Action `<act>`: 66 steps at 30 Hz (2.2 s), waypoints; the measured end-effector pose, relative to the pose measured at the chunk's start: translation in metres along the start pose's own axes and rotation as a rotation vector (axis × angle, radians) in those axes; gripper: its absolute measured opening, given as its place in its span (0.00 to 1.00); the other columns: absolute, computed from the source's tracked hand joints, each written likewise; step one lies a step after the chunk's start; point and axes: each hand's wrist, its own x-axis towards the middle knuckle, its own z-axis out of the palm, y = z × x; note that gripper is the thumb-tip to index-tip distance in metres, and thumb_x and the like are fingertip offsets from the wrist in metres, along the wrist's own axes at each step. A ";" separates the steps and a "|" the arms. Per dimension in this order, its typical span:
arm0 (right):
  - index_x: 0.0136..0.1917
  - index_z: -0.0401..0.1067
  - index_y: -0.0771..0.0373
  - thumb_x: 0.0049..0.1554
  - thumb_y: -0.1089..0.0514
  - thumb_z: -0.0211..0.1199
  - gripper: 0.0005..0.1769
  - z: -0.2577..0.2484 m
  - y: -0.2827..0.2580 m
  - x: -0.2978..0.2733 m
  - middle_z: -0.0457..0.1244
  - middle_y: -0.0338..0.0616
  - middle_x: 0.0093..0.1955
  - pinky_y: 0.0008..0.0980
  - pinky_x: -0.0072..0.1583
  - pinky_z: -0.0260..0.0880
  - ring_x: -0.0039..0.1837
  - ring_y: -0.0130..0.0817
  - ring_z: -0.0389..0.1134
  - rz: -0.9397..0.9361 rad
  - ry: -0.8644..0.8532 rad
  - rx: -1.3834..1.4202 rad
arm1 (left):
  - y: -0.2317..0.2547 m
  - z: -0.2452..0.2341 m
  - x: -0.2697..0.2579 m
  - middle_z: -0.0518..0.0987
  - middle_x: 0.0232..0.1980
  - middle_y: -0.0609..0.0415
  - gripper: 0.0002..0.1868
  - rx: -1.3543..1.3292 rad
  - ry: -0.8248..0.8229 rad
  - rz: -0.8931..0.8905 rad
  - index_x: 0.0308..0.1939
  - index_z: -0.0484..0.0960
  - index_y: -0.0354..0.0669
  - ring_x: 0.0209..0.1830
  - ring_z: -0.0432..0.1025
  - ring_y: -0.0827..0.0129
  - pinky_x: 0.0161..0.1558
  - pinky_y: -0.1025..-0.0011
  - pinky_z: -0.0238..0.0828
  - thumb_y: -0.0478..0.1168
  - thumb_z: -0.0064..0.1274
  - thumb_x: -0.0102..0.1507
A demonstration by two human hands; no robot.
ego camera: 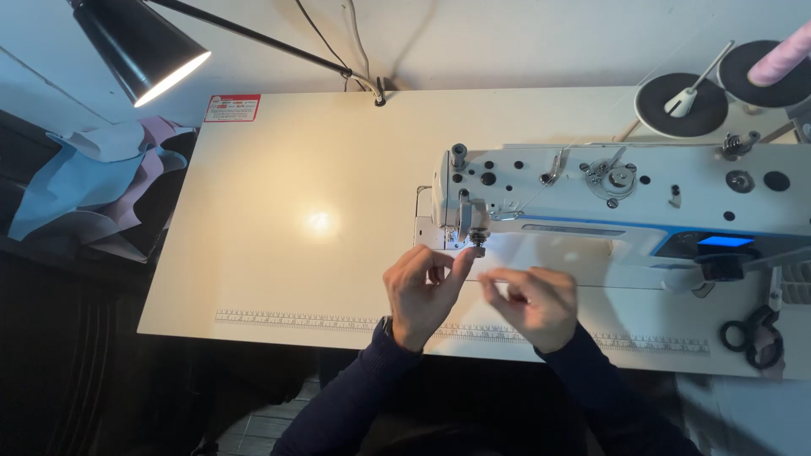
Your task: Threading a professional sewing machine at a workshop.
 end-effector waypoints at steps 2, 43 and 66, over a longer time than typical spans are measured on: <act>0.44 0.76 0.60 0.48 0.65 0.78 0.13 -0.008 -0.006 0.017 0.58 0.33 0.24 0.29 0.31 0.57 0.26 0.25 0.59 0.071 0.066 -0.042 | 0.004 -0.008 -0.001 0.72 0.21 0.58 0.16 0.017 -0.009 0.068 0.22 0.77 0.40 0.19 0.65 0.77 0.23 0.76 0.59 0.36 0.69 0.59; 0.37 0.72 0.63 0.51 0.61 0.74 0.11 -0.012 0.005 -0.056 0.61 0.37 0.23 0.26 0.34 0.65 0.27 0.24 0.64 0.556 -0.057 -0.044 | -0.024 -0.038 -0.036 0.71 0.37 0.55 0.16 0.596 -0.718 0.469 0.35 0.83 0.43 0.40 0.69 0.65 0.37 0.66 0.65 0.51 0.57 0.66; 0.50 0.68 0.65 0.59 0.66 0.58 0.05 -0.101 -0.021 -0.042 0.56 0.34 0.29 0.23 0.31 0.46 0.28 0.19 0.48 1.128 -0.088 0.991 | 0.081 -0.061 0.012 0.82 0.54 0.53 0.24 0.312 -0.552 0.722 0.63 0.79 0.43 0.56 0.75 0.62 0.56 0.62 0.69 0.48 0.58 0.66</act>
